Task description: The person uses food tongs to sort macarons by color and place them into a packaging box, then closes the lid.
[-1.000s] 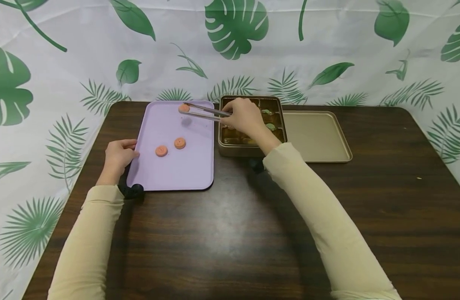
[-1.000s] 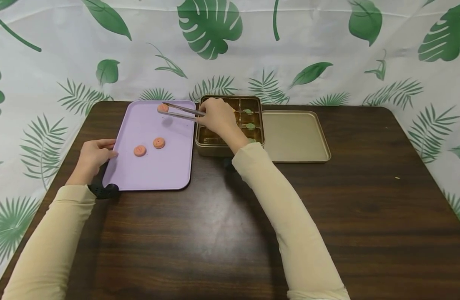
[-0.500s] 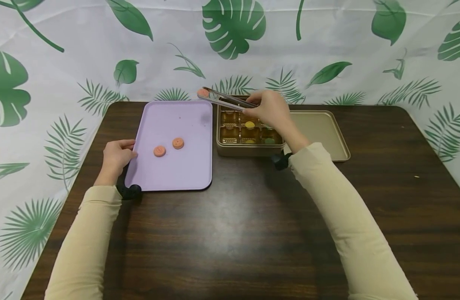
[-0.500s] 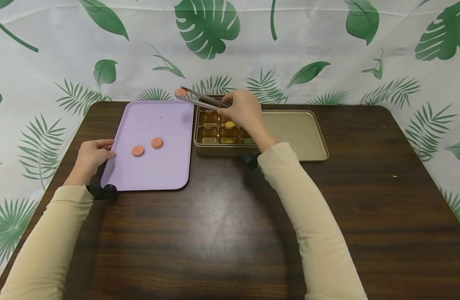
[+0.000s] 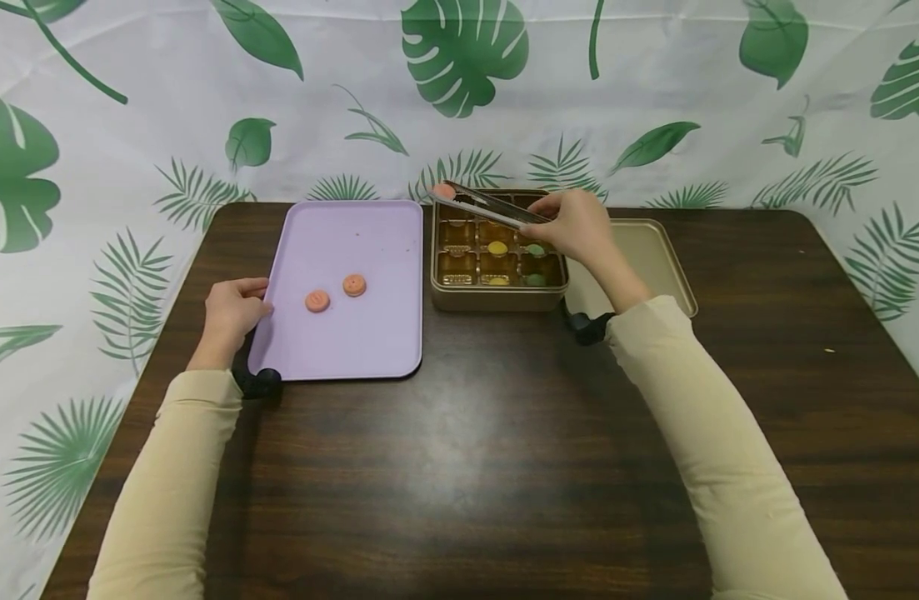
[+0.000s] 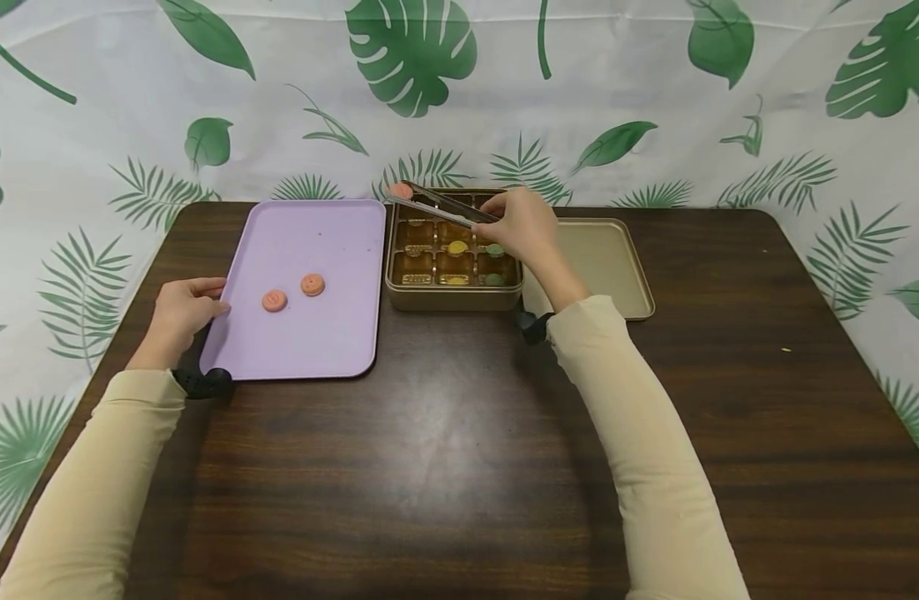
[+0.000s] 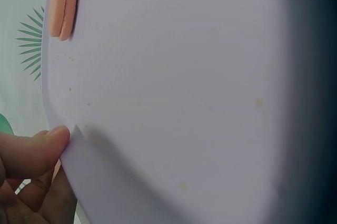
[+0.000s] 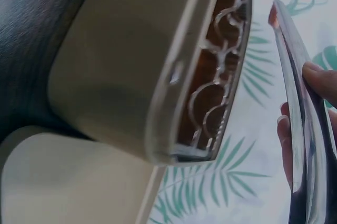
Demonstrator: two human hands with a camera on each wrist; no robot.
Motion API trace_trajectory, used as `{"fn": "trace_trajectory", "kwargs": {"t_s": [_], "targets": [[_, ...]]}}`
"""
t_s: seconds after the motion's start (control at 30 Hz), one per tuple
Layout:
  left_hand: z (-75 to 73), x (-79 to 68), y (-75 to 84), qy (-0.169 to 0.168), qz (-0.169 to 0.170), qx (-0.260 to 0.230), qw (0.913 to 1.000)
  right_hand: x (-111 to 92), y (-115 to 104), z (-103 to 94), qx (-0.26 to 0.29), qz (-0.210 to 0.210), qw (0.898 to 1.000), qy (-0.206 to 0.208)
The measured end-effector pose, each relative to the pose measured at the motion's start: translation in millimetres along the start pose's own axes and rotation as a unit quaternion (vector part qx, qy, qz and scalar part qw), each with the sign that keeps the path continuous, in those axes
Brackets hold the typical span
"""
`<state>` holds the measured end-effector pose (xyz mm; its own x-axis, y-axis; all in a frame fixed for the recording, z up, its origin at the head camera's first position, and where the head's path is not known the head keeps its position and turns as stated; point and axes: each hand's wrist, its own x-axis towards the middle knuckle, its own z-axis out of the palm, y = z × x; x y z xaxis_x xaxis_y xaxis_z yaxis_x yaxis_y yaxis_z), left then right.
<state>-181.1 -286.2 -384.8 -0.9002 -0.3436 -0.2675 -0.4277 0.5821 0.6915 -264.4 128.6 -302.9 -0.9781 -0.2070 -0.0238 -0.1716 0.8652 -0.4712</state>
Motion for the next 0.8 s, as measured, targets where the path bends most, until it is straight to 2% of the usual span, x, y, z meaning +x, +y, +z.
{"fn": "trace_trajectory", "kwargs": {"t_s": [0.3,0.8], "targets": [[1.7,1.8,-0.8,-0.001,-0.013,-0.005,0.9999,-4.0,16.6,5.9,0.005,-0.005,1.000,0.003],[1.4,-0.8,1.1,-0.005,-0.012,-0.008,0.9999,-4.3,28.6,13.9,0.016,0.020,1.000,-0.009]]}}
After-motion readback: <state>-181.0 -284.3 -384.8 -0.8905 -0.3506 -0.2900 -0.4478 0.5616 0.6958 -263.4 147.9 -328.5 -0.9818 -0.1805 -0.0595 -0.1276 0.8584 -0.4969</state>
